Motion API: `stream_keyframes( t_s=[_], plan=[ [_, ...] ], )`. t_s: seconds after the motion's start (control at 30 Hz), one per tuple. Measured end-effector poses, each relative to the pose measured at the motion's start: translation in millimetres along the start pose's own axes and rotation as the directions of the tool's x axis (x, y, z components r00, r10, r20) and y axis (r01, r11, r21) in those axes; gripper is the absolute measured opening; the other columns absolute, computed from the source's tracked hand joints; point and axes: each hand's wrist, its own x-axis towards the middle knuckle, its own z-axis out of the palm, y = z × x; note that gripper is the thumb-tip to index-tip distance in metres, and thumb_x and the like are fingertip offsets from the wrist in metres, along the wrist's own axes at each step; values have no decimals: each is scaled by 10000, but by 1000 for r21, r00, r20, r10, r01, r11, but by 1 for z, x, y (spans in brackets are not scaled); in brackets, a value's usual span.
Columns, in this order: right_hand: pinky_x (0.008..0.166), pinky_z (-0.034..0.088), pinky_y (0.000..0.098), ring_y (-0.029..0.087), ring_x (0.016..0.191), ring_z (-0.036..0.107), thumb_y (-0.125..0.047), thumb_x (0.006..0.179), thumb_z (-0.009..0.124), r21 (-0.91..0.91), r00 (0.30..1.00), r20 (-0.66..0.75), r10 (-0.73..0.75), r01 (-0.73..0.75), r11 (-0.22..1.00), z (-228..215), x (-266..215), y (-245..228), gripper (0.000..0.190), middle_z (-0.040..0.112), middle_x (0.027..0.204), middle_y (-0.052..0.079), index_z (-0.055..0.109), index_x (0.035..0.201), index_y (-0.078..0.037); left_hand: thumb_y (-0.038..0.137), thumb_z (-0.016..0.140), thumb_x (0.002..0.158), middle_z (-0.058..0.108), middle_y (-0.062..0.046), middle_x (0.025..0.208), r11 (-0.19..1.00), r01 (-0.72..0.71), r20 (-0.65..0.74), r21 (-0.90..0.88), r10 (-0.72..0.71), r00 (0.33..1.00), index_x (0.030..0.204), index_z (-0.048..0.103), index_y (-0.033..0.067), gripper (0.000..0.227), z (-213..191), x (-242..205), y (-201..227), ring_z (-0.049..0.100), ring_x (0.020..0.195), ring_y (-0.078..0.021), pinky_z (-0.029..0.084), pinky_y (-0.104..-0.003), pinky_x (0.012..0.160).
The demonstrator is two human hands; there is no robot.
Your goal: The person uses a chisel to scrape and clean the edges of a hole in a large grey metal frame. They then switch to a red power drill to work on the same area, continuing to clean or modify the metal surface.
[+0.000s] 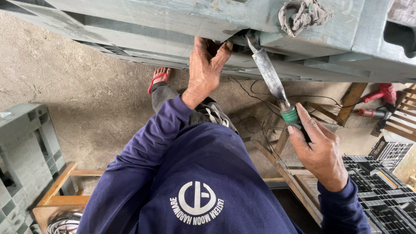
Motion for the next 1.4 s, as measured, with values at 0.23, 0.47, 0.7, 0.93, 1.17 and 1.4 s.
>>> stream_keyframes(
  t_s=[0.23, 0.47, 0.7, 0.93, 1.17, 1.4],
  plan=[
    [739, 569, 335, 228, 889, 737, -142, 996, 682, 33, 996, -20, -83, 83, 996, 2, 6, 0, 522, 720, 1057, 196, 557, 1476, 22, 240, 633, 1052, 714, -89, 956, 996, 30, -2, 81, -30, 1000, 1214, 479, 39, 300, -2, -1, 2, 659, 817, -123, 584, -317, 734],
    [652, 549, 352, 227, 775, 694, -136, 971, 700, -94, 996, -39, -75, 71, 993, -10, -2, -13, 541, 693, 982, 170, 560, 1471, 17, 246, 682, 991, 676, -112, 878, 991, 87, -69, 104, -80, 994, 1176, 496, 4, 356, 1, 1, 0, 625, 787, -147, 575, -352, 722],
    [479, 463, 373, 194, 512, 542, -171, 925, 776, -433, 998, -50, -46, 20, 901, -8, -10, -37, 568, 599, 766, 86, 623, 1451, -21, 351, 712, 949, 718, -73, 875, 970, 163, -68, 180, -153, 986, 1134, 506, 27, 426, -1, 6, 10, 693, 776, -142, 588, -350, 745],
    [503, 488, 370, 193, 537, 562, -187, 942, 768, -432, 999, -41, 9, -26, 901, -8, -6, -54, 580, 607, 781, 84, 610, 1482, -47, 398, 722, 923, 721, -44, 784, 934, 248, -53, 257, -242, 969, 1042, 540, 49, 412, -5, 7, 25, 672, 696, -155, 560, -358, 708],
    [496, 515, 366, 202, 569, 628, -191, 935, 755, -380, 998, -25, 58, -63, 923, -6, -5, -55, 611, 668, 821, 121, 572, 1494, -30, 377, 704, 951, 702, -54, 752, 938, 216, 0, 273, -225, 974, 1014, 515, 35, 395, -7, 10, 19, 653, 644, -143, 555, -354, 643],
    [722, 604, 334, 254, 924, 734, -118, 991, 685, -55, 996, -92, -23, 18, 998, 11, -12, -27, 510, 708, 1169, 220, 569, 1465, 27, 384, 693, 995, 641, -28, 771, 978, 114, 67, 174, -127, 990, 1061, 483, 42, 406, -14, 8, 6, 594, 667, -105, 526, -298, 596]
  ],
)
